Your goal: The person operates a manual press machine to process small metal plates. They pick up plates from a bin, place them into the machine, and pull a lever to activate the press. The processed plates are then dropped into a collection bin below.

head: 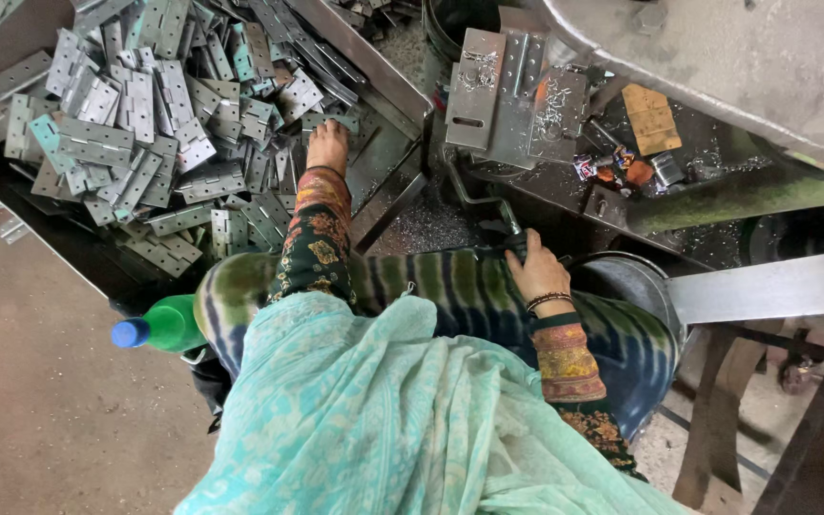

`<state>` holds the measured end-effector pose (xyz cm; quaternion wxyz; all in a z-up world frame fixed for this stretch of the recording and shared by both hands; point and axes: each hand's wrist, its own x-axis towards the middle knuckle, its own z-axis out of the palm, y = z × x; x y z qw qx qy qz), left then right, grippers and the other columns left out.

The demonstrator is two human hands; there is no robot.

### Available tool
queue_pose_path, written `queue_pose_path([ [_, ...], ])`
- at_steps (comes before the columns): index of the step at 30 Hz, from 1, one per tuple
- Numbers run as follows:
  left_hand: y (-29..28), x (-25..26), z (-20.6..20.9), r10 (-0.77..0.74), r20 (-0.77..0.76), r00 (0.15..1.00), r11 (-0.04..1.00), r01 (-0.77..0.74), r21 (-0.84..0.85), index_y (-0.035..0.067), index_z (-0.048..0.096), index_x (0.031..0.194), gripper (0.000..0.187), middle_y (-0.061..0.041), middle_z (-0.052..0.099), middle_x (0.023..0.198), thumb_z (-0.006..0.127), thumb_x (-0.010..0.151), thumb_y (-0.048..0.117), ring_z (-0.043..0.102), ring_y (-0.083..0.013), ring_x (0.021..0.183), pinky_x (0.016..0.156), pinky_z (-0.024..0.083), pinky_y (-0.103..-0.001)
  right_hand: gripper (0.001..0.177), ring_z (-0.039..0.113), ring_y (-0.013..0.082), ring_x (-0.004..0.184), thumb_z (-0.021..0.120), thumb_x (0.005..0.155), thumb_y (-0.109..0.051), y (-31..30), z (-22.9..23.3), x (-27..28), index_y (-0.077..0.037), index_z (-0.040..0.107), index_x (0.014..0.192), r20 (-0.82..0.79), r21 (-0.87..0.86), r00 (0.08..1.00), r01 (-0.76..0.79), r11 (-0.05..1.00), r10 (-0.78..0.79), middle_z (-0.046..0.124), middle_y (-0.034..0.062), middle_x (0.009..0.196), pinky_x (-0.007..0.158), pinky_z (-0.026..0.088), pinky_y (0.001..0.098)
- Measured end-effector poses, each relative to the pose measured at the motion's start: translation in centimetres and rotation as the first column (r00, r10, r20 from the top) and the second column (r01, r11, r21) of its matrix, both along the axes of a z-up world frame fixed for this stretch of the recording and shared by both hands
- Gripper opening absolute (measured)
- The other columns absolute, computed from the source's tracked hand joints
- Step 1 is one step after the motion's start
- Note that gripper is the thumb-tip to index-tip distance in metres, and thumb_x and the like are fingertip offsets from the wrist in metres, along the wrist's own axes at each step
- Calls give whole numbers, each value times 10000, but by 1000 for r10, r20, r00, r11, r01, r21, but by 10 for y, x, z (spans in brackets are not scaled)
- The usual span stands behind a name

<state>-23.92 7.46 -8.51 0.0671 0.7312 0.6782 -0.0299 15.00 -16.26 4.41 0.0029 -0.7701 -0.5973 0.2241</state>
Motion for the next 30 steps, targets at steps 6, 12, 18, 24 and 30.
queue_pose_path([
  [6,-4,11,-4,-122,-17,992,955,112,-274,162,671,1346,326,-79,567,1511,571,1036,183,533,-294,1403,1144,453,-542,657,682,469,1022,615,940,-467,-2,0,0,-125,440,1473,-23,57,1000,-9,998,11,700,242,1163,851,550,566],
  [12,-14,-1,-13,68,97,993,990,-55,-126,155,606,1366,520,-77,517,1486,738,884,296,491,-302,1394,1105,462,-532,650,689,466,981,624,942,-468,-3,1,-2,-137,431,1467,-22,58,1000,-11,998,12,706,244,1100,838,553,565],
  [18,-21,-9,-7,151,98,984,983,-138,-123,176,554,1425,748,-92,482,1484,837,747,316,432,-317,1402,1053,434,-620,609,701,446,967,632,932,-460,-3,-4,-3,-143,451,1420,-24,58,1000,-2,998,3,716,216,1080,793,567,568],
  [24,-23,-4,29,162,264,951,987,-154,-51,222,613,1367,749,-138,443,1493,865,662,232,418,-355,1375,1026,415,-630,619,703,459,923,630,922,-449,-4,-5,-9,-140,433,1421,-39,73,999,13,997,-10,704,228,1058,782,572,553],
  [30,-17,6,69,-42,443,896,981,-48,190,138,745,1207,570,-205,651,1146,777,638,108,647,-400,1085,976,544,-451,544,705,457,924,601,964,-431,-3,-3,-11,-113,434,1373,-67,24,998,21,999,-20,683,235,1093,791,567,560],
])
